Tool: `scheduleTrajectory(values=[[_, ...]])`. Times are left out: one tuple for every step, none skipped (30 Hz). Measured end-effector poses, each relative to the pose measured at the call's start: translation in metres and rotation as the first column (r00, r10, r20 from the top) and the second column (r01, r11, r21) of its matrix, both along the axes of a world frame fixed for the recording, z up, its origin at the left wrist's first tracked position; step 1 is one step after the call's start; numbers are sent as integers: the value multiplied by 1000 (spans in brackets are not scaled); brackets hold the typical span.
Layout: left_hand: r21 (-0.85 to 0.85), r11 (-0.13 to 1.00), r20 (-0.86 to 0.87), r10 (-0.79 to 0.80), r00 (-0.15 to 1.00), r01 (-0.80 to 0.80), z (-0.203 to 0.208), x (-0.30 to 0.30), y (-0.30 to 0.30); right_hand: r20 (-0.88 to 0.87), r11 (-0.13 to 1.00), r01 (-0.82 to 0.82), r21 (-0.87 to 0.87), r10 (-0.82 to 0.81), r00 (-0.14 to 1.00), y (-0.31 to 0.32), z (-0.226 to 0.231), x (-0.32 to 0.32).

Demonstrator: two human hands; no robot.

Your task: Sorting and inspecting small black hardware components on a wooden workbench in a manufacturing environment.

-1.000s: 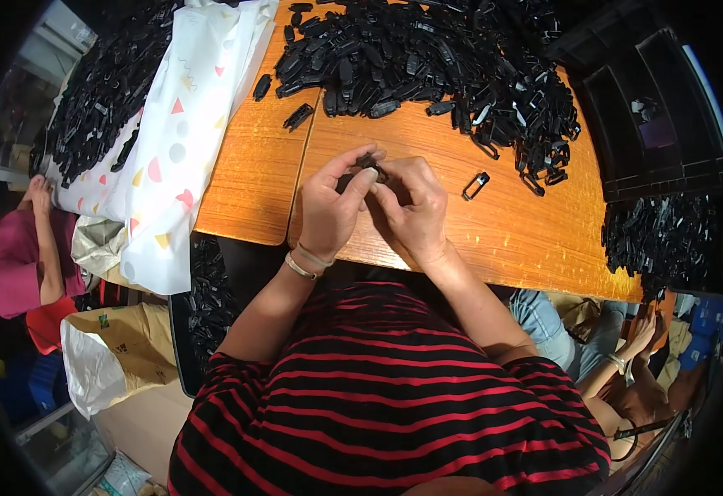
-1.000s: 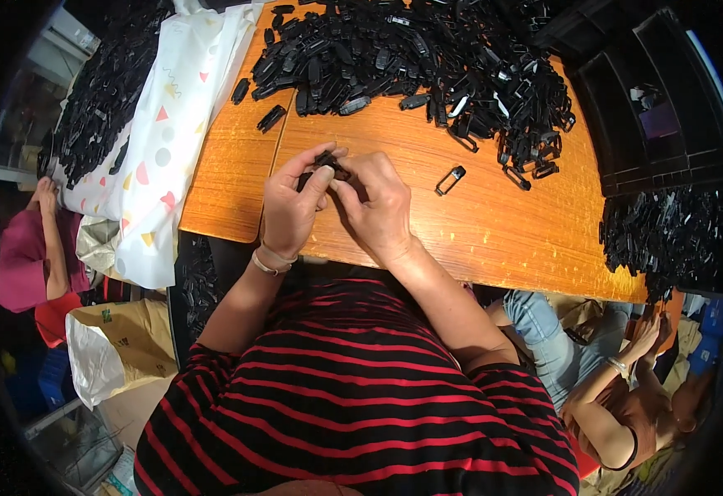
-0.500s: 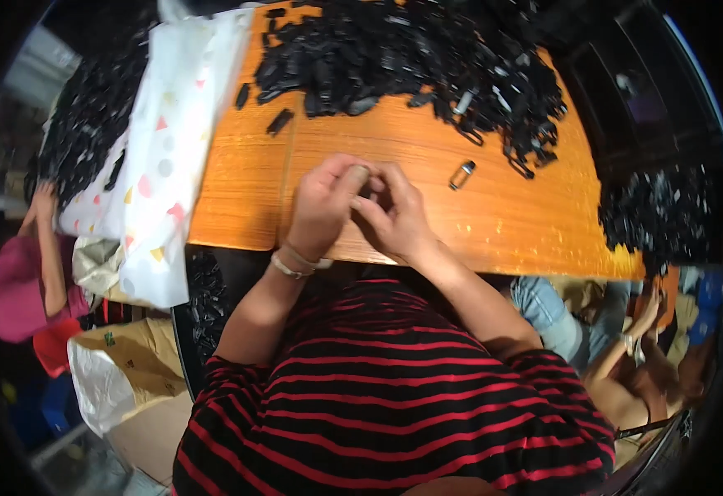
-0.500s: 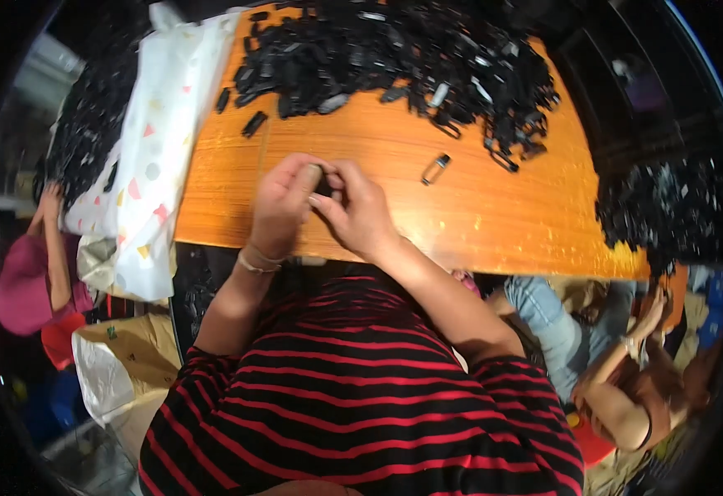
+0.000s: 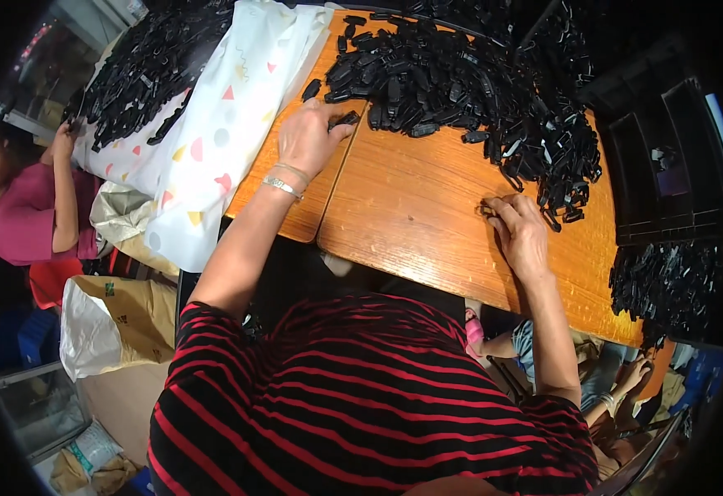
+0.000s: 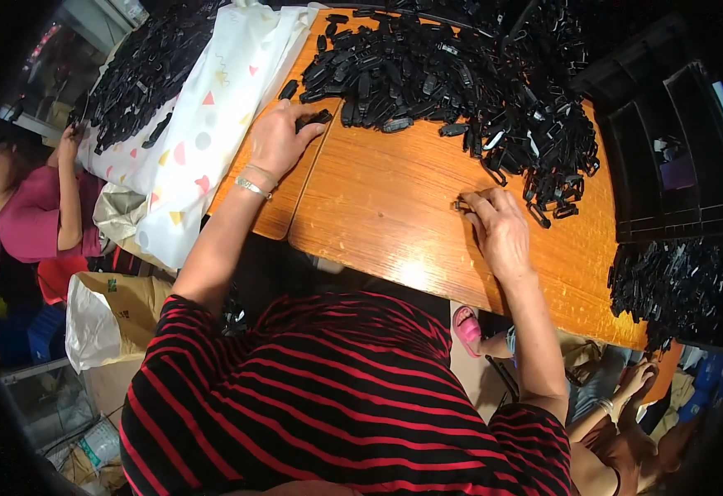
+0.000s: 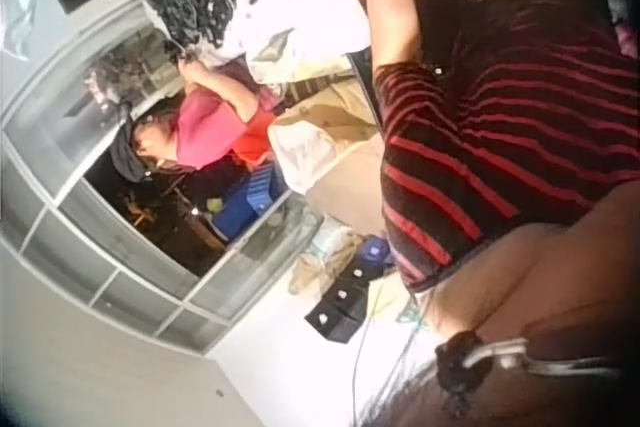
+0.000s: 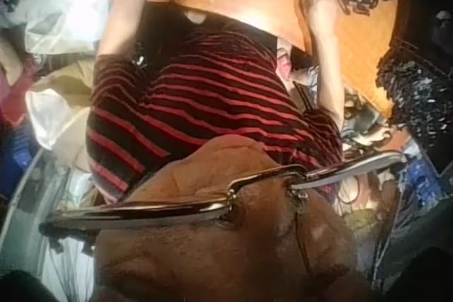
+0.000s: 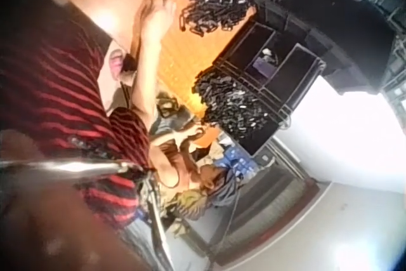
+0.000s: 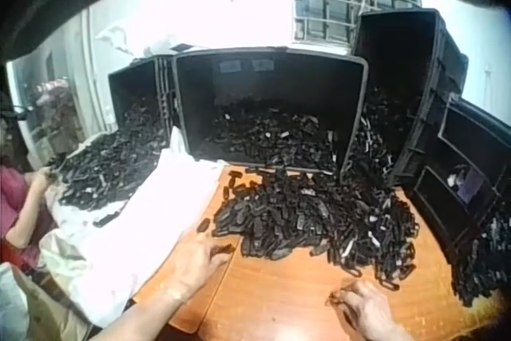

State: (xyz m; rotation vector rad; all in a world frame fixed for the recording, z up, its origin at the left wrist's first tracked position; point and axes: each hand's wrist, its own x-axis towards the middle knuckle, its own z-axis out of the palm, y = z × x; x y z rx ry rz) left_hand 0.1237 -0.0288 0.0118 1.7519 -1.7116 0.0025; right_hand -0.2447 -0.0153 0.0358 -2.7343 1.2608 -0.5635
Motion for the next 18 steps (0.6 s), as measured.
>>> scheduleTrajectory(values=[[91, 995, 54, 22, 998, -27, 1, -1, -3, 3, 1000, -16, 23, 16, 1000, -2, 0, 3], [89, 996, 54, 17, 998, -22, 2, -3, -5, 9, 998, -52, 29, 52, 999, -2, -1, 6], [110, 994, 93, 8, 996, -18, 3, -4, -6, 8, 999, -47, 27, 47, 999, -1, -3, 11], [131, 991, 131, -2, 991, -15, 3, -5, -7, 18, 998, -33, 55, 32, 999, 1, -5, 17], [130, 991, 131, -4, 991, -13, 0, -4, -6, 28, 996, -21, 83, 19, 999, 2, -5, 24], [63, 998, 100, -30, 995, 24, -3, -2, -3, 38, 988, -27, 151, 22, 999, 3, 0, 34], [-4, 998, 71, -59, 996, 59, -6, -2, 0, 39, 988, -24, 151, 19, 999, 1, -2, 42], [-4, 998, 69, -69, 995, 69, -5, -6, 3, 169, 993, -86, 83, 71, 983, -3, -8, 49], [110, 984, -346, -96, 933, 142, -2, -13, 9, 295, 990, -138, 8, 129, 947, -6, -12, 57], [187, 950, -700, -50, 713, 251, 2, -22, 14, 296, 992, -128, 11, 119, 948, -9, -14, 66], [191, 949, -700, -49, 713, 252, 7, -31, 23, 453, 984, -149, 99, 89, 887, -10, -15, 77], [176, 924, -845, -35, 533, 339, 13, -43, 31, 594, 967, -184, 179, 42, 803, -10, -16, 87], [141, 897, -945, -4, 326, 419, 16, -55, 36, 594, 966, -181, 182, 39, 804, -8, -11, 97], [140, 899, -946, -1, 323, 414, 16, -63, 42, 707, 884, -231, 406, -144, 692, -4, 1, 108], [37, 888, -985, -45, 166, 459, 16, -71, 46, 746, 746, -312, 588, -351, 566, 0, 7, 118], [-73, 871, -996, -85, 3, 486, 16, -77, 48, 795, 769, -334, 545, -347, 497, 3, 7, 126], [-73, 872, -996, -84, 1, 485, 15, -79, 48, 794, 768, -334, 546, -348, 499, 4, 4, 130], [-90, 885, -995, -96, -10, 456, 13, -81, 48, 815, 914, -214, 344, -178, 551, 6, -1, 132]])
